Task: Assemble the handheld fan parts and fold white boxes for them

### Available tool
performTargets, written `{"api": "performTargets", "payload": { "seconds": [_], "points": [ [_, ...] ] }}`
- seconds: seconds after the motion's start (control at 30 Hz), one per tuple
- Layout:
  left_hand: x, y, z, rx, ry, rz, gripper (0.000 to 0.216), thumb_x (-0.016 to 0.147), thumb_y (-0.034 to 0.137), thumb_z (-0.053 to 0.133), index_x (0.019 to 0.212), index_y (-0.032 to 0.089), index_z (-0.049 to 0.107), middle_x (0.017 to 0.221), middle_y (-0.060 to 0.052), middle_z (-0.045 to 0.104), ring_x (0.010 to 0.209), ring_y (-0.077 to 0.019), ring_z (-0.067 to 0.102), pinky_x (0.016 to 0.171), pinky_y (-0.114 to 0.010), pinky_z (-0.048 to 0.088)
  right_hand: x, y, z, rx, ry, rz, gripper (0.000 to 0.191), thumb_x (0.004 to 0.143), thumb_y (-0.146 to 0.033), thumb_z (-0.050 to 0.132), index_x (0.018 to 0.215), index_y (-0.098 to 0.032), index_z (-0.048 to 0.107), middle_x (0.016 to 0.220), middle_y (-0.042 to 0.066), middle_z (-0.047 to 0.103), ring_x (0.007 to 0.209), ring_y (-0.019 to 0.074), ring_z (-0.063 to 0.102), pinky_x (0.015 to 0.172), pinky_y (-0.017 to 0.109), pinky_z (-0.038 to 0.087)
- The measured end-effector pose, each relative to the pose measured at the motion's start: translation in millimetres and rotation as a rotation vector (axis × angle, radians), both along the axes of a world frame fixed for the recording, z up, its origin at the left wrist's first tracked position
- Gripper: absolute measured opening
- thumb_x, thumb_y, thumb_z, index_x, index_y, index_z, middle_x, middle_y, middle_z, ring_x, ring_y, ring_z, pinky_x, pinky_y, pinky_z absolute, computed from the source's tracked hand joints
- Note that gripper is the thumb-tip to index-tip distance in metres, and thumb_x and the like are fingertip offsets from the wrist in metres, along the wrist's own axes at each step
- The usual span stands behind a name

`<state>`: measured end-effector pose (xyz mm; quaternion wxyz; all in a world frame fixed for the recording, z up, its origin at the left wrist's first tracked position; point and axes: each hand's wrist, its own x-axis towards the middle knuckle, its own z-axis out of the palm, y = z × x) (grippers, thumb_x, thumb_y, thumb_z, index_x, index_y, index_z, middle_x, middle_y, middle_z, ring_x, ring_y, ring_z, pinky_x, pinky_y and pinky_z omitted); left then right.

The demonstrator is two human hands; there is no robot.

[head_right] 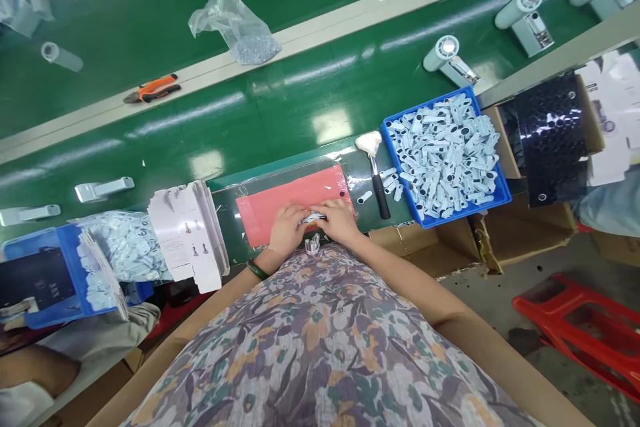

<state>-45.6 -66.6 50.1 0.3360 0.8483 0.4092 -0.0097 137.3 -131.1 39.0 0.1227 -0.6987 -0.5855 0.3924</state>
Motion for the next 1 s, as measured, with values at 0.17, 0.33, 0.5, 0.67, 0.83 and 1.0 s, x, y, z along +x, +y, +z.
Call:
{"api": "performTargets", "payload": {
  "seconds": [0.17, 0.33, 0.5, 0.67, 0.83, 1.0],
  "points": [
    [3.2, 1.4, 2.1, 0.003, 0.056, -0.027, 0.029, 0.094, 0.017, 0.06, 0.119, 0.023, 0.074, 0.121, -0.009, 0.074, 0.137, -0.0317, 0.052, 0.118, -0.054, 0.042, -1.6, 2.4, 2.3, -0.003, -0.028, 0.041, 0.042, 0.096, -0.027, 0.062, 0.137, -0.034, 0.07, 0.128, 0.009, 0.07, 0.117, 0.033, 0.055, 0.095, 0.047, 0.044],
    [2.9, 7.9, 8.4, 0.021, 0.109, -0.089, 0.032, 0.096, 0.018, 0.057, 0.124, 0.023, 0.071, 0.129, -0.011, 0.071, 0.138, -0.0338, 0.051, 0.117, -0.06, 0.039, -5.8, 0.9, 4.3, 0.016, -0.045, 0.092, 0.045, 0.098, -0.023, 0.057, 0.142, -0.029, 0.065, 0.134, 0.012, 0.066, 0.122, 0.0344, 0.051, 0.098, 0.048, 0.043],
    [6.3, 20.3, 11.6, 0.033, 0.124, -0.191, 0.027, 0.094, 0.018, 0.059, 0.117, 0.022, 0.073, 0.119, -0.011, 0.073, 0.123, -0.0296, 0.06, 0.11, -0.049, 0.047, -15.6, 7.8, 4.1, 0.01, -0.1, 0.071, 0.04, 0.1, -0.025, 0.056, 0.138, -0.028, 0.067, 0.127, 0.012, 0.067, 0.118, 0.0327, 0.055, 0.097, 0.047, 0.045],
    [4.3, 43.7, 26.6, 0.117, 0.131, -0.329, 0.028, 0.088, 0.015, 0.064, 0.113, 0.024, 0.073, 0.108, -0.012, 0.071, 0.11, -0.0311, 0.062, 0.099, -0.049, 0.052, 20.8, 0.4, 16.7, 0.075, -0.215, -0.01, 0.038, 0.098, -0.029, 0.063, 0.136, -0.03, 0.067, 0.145, 0.008, 0.059, 0.128, 0.0285, 0.052, 0.104, 0.043, 0.043],
    [29.2, 133.2, 45.8, 0.277, 0.153, -0.363, 0.031, 0.091, 0.014, 0.059, 0.114, 0.027, 0.075, 0.124, -0.014, 0.068, 0.134, -0.0356, 0.052, 0.115, -0.059, 0.039, 87.1, -26.9, 20.8, 0.14, -0.385, -0.117, 0.031, 0.094, -0.013, 0.06, 0.118, -0.024, 0.077, 0.141, 0.016, 0.063, 0.129, 0.0392, 0.049, 0.101, 0.056, 0.039],
    [76.0, 241.8, 49.8, 0.461, 0.205, -0.244, 0.035, 0.096, 0.009, 0.045, 0.103, 0.02, 0.078, 0.157, -0.017, 0.046, 0.154, -0.0426, 0.026, 0.12, -0.071, 0.024, 100.0, -24.5, -9.7, 0.363, -0.641, 0.046, 0.016, 0.094, -0.018, 0.066, 0.094, -0.026, 0.08, 0.135, 0.011, 0.069, 0.117, 0.0345, 0.056, 0.093, 0.051, 0.043]
  ]
}}
